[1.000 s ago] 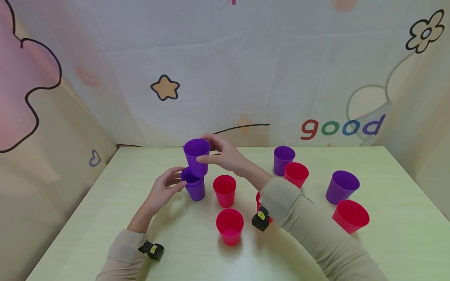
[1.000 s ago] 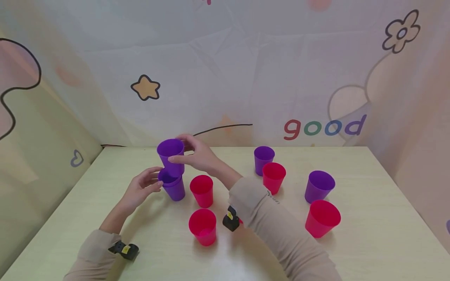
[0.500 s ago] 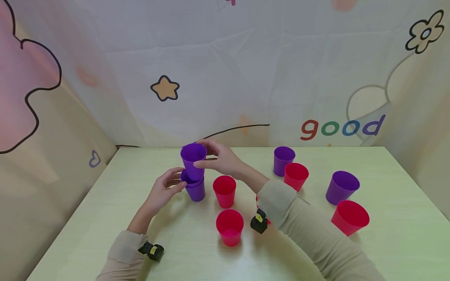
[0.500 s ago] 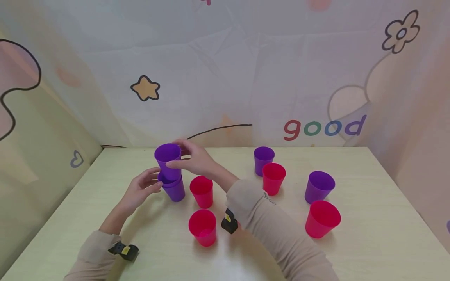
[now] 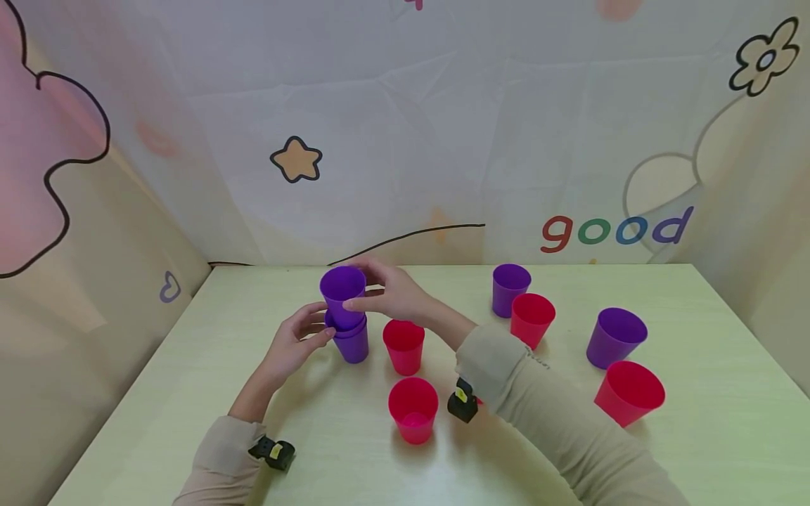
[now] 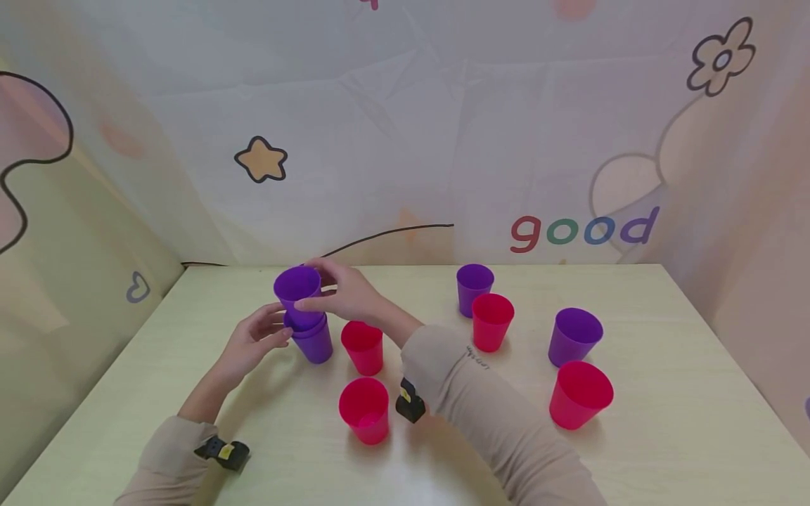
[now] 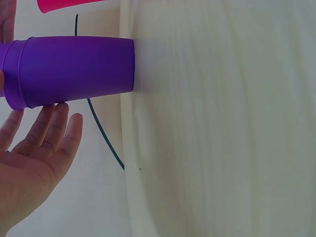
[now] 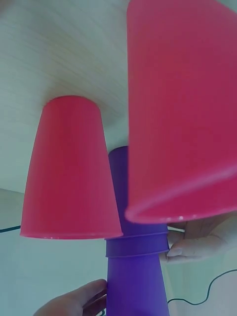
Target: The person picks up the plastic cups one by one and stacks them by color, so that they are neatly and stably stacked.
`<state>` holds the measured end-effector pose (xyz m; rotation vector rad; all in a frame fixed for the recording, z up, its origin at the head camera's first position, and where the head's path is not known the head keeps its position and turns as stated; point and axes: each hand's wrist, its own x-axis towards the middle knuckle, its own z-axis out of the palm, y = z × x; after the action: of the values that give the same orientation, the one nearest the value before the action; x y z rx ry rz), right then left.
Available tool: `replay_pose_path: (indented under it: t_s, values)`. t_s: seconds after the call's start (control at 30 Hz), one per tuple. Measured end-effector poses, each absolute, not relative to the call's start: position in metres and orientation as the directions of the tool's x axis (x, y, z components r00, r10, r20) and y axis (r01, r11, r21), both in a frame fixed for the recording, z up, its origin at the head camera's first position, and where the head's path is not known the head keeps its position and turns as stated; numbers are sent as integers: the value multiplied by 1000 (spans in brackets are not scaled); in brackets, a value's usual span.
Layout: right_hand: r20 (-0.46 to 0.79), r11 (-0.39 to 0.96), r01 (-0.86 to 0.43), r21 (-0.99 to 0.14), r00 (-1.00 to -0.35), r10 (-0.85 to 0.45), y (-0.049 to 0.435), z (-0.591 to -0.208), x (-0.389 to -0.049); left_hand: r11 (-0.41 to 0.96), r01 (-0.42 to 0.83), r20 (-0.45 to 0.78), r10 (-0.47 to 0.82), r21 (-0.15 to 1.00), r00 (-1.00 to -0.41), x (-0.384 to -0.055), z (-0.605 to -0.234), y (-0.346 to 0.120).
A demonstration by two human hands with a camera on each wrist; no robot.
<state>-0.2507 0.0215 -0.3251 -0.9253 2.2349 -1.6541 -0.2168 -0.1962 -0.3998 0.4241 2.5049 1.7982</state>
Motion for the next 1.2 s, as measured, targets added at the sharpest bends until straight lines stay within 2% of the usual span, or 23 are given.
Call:
replay_pose_path:
  t_s: [0.27,0.7,1.2]
  values:
    - [152,247,-364,-898,-783,-603,16,-331,-251,271,233,167,244,934,-955,-217,-400,-196]
    - [89,382,-382,-842,-795,-599,14,-340,-250,274,217,153,236,937,-960,-215,-398,-194]
    - [57,428,-384,-818,-795,-604,11,-348,-250,248,232,171,246,940,-954,-215,-399,-195]
